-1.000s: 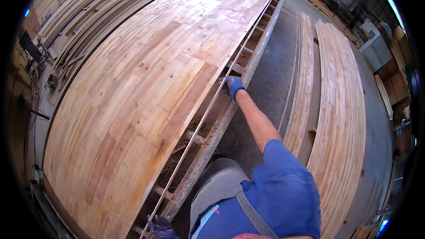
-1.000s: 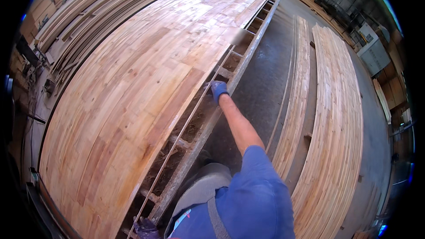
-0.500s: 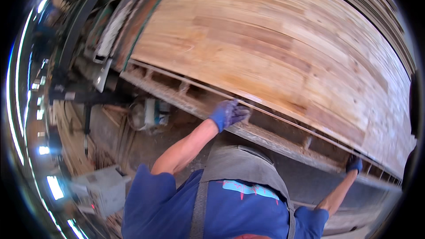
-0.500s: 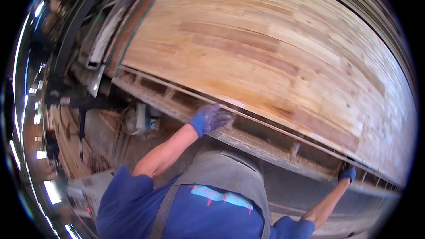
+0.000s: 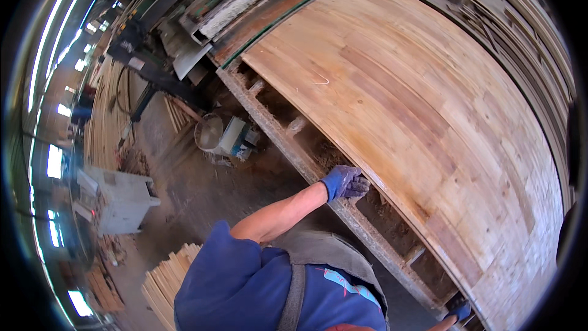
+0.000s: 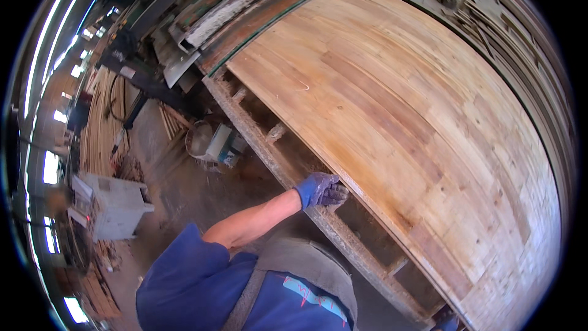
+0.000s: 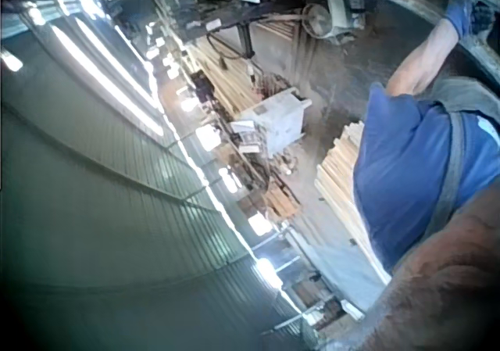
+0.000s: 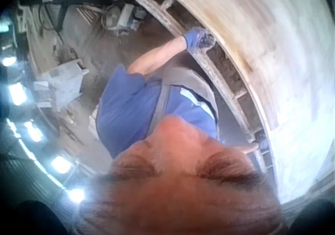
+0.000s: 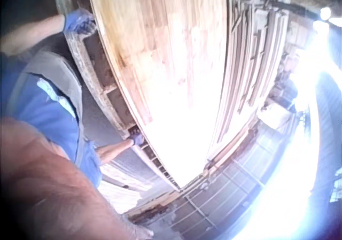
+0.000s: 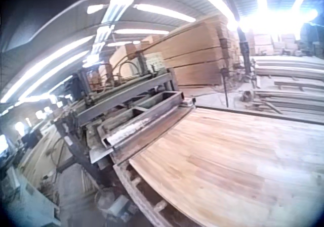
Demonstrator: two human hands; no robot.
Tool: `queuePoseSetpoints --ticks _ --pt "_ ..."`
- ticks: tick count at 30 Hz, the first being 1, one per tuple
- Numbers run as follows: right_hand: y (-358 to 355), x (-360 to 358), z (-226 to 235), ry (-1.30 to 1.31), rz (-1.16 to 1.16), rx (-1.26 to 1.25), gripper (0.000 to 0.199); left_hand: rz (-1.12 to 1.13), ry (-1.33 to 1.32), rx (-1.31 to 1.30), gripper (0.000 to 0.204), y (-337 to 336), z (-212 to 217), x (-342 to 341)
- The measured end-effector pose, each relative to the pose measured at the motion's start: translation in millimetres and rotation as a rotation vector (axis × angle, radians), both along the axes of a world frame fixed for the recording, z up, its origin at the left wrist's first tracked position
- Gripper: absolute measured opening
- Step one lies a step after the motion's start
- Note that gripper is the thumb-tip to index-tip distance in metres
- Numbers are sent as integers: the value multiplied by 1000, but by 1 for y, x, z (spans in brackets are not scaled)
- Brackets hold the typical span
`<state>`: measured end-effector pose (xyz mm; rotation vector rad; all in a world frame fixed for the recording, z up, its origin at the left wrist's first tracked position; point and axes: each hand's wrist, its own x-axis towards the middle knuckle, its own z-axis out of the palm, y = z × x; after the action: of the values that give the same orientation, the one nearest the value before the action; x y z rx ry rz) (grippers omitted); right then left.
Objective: The person scrapes a large wooden panel with a chisel, then measures and places a thin wooden strip into a gap. They apply a white substance from a container onto the strip and press it into place, repeating the process along the panel's edge.
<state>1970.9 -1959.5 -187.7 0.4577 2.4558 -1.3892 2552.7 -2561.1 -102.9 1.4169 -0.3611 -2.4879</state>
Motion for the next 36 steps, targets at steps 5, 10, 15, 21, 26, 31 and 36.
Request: queuePoseSetpoints --ticks 5,10,15,21,26,31,36 --pt "-167 93 43 370 409 -64 35 110 -6 3 35 -8 -10 40" --pt "-332 260 97 161 636 -313 42 -43 134 -4 37 -31 -1 41" --pt "-513 456 137 155 1088 -373 30 -120 313 -488 44 -43 78 178" --pt "-686 672 176 318 1798 -210 28 333 45 -533 47 -51 63 400" --pt "-815 794 187 953 2270 -422 30 896 -229 -307 41 14 -8 530" --pt "-991 899 144 1176 2365 -260 41 1129 -545 -10 36 138 -129 572" --pt "-1153 1024 94 1460 2356 245 45 1260 -447 399 40 240 -167 518"
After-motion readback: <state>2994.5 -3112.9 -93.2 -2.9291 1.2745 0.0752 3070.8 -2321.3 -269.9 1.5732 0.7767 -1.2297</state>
